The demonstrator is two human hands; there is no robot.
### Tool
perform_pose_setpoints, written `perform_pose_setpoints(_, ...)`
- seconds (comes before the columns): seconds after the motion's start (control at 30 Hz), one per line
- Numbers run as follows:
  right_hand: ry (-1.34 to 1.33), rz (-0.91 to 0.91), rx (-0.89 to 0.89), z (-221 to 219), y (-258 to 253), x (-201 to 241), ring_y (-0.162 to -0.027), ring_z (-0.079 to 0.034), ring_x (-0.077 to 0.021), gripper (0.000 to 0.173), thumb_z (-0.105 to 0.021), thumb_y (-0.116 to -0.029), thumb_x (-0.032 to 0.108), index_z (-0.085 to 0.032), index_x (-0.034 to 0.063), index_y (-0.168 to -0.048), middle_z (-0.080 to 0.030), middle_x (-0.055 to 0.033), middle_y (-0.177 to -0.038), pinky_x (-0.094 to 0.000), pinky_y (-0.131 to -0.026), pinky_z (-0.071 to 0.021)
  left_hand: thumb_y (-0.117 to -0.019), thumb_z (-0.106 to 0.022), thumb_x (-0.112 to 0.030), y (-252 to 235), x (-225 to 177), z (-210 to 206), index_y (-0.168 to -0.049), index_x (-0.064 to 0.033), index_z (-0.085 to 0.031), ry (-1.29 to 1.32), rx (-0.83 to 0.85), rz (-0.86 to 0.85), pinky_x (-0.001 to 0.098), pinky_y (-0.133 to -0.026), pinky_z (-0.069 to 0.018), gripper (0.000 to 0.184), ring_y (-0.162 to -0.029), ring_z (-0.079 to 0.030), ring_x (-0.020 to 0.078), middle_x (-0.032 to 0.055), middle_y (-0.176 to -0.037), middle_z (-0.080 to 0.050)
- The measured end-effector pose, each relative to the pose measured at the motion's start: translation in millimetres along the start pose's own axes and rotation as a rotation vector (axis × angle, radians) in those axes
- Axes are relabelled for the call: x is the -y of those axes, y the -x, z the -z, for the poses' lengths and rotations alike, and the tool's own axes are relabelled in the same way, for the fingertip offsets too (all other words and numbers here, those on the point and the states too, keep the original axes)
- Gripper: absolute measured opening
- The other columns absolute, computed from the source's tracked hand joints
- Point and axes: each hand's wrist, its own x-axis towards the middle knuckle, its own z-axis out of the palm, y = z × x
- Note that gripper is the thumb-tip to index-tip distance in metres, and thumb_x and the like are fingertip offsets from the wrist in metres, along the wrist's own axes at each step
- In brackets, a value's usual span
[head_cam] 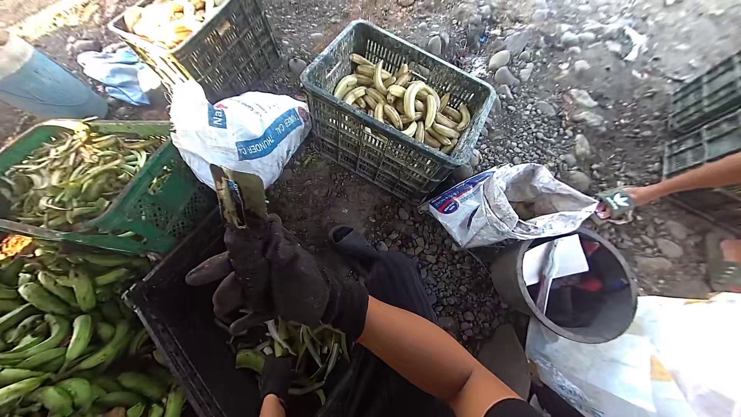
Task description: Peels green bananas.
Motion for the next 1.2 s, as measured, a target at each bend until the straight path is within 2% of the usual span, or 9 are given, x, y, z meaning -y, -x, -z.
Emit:
perform_pose_setpoints(0.1, 0.048, -0.036, -0.036, -0.8, -3.7, -6.3, -0.076, -0.070, -0.0163, 0.054, -0.023, -0.1093, 0.044, -0.062, 0.0078, -0.117, -0.069, -0.0023, -0.086, -0.0349, -0.058, -0.0604, -0.1102, -0.044, -0.026, 17.6, -1.1, 30.6, -0.138, 0.0051, -0.052, 0.434, -0.032, -0.141, 0.0556, -0.098, -0.0476, 0.042, -0.114, -0.060, 0.0383, 0.0294, -0.127, -0.060)
perform_pose_setpoints(0.2, 0.107, -0.062, -0.021, 5.3, -9.3, -15.2, -0.079, -0.071, -0.0166, 0.067, -0.017, -0.1080, 0.053, -0.062, 0.0067, -0.125, -0.071, -0.0046, -0.093, -0.0340, -0.057, -0.0603, -0.1100, -0.036, -0.019, 45.3, -17.5, 70.1, -0.127, -0.0053, -0.053, 1.122, 0.035, -0.287, 0.0355, -0.074, -0.0591, 0.028, -0.087, -0.067, 0.0152, 0.0073, -0.102, -0.065)
perform_pose_setpoints(0.37, 0.211, -0.101, -0.045, 8.0, -9.3, -24.1, -0.088, -0.073, -0.0201, 0.075, -0.012, -0.1057, 0.062, -0.057, 0.0118, -0.138, -0.074, -0.0079, -0.102, -0.0411, -0.071, -0.0636, -0.1025, -0.056, -0.035, 91.3, -22.4, 127.2, -0.132, -0.0131, -0.055, 1.712, 0.330, -0.852, 0.0466, -0.086, -0.0621, 0.037, -0.106, -0.070, 0.0251, 0.0107, -0.119, -0.070)
perform_pose_setpoints(0.47, 0.195, -0.113, -0.091, 1.5, -6.2, -30.6, -0.088, -0.074, -0.0229, 0.077, -0.008, -0.1054, 0.062, -0.057, 0.0130, -0.140, -0.074, -0.0092, -0.101, -0.0470, -0.071, -0.0645, -0.1002, -0.055, -0.055, 116.7, -24.9, 135.8, -0.144, -0.0156, -0.049, 1.567, 0.143, -0.962, 0.0462, -0.085, -0.0615, 0.059, -0.107, -0.070, 0.0240, 0.0087, -0.123, -0.068)
perform_pose_setpoints(0.6, 0.220, -0.160, -0.026, 10.0, -0.3, -50.6, -0.087, -0.075, -0.0256, 0.093, 0.000, -0.0960, 0.078, -0.048, 0.0194, -0.151, -0.075, -0.0130, -0.107, -0.0436, -0.067, -0.0641, -0.0972, -0.066, -0.025, 118.2, -37.5, 132.5, -0.138, 0.0001, -0.052, 0.971, -0.191, -0.648, 0.0316, -0.087, -0.0579, 0.050, -0.097, -0.067, 0.0112, 0.0095, -0.115, -0.067)
perform_pose_setpoints(0.87, 0.749, -0.243, 0.141, -7.0, 49.3, -79.3, -0.083, -0.071, -0.0179, 0.089, -0.021, -0.0975, 0.078, -0.037, 0.0106, -0.153, -0.072, -0.0097, -0.116, -0.0388, -0.067, -0.0615, -0.0931, -0.070, -0.010, 141.6, -2.1, 194.4, -0.150, -0.0085, -0.041, 1.007, -0.217, -0.858, 0.0311, -0.095, -0.0567, 0.064, -0.111, -0.066, 0.0117, 0.0068, -0.129, -0.065)
perform_pose_setpoints(0.97, 0.632, -0.358, 0.122, -26.0, 78.6, -115.0, -0.081, -0.069, -0.0112, 0.097, -0.029, -0.0968, 0.078, -0.038, -0.0026, -0.150, -0.071, -0.0070, -0.112, -0.0322, -0.073, -0.0601, -0.0889, -0.073, -0.007, 144.2, 9.4, 192.1, -0.146, -0.0069, -0.047, 1.011, -0.289, -0.841, 0.0304, -0.096, -0.0559, 0.063, -0.114, -0.064, 0.0119, 0.0071, -0.129, -0.065)
perform_pose_setpoints(1.1, 0.510, -0.502, -0.154, -41.9, 101.8, -159.8, -0.053, -0.059, -0.0143, 0.069, -0.020, -0.1083, 0.052, -0.044, -0.0041, -0.140, -0.061, -0.0028, -0.066, -0.0332, -0.053, -0.0558, -0.0905, -0.072, -0.004, 146.8, 1.3, 178.8, -0.140, -0.0055, -0.053, 1.189, -0.398, -0.810, 0.0282, -0.092, -0.0565, 0.053, -0.108, -0.065, 0.0100, 0.0058, -0.121, -0.067)
perform_pose_setpoints(1.2, 0.666, -0.441, -0.163, -43.1, 96.5, -163.7, -0.051, -0.055, -0.0127, 0.058, -0.024, -0.1100, 0.043, -0.045, -0.0016, -0.141, -0.057, -0.0002, -0.067, -0.0325, -0.051, -0.0539, -0.0910, -0.072, -0.005, 144.8, -3.1, 168.1, -0.139, -0.0067, -0.055, 1.200, -0.409, -0.826, 0.0288, -0.093, -0.0569, 0.051, -0.108, -0.066, 0.0100, 0.0048, -0.121, -0.068)
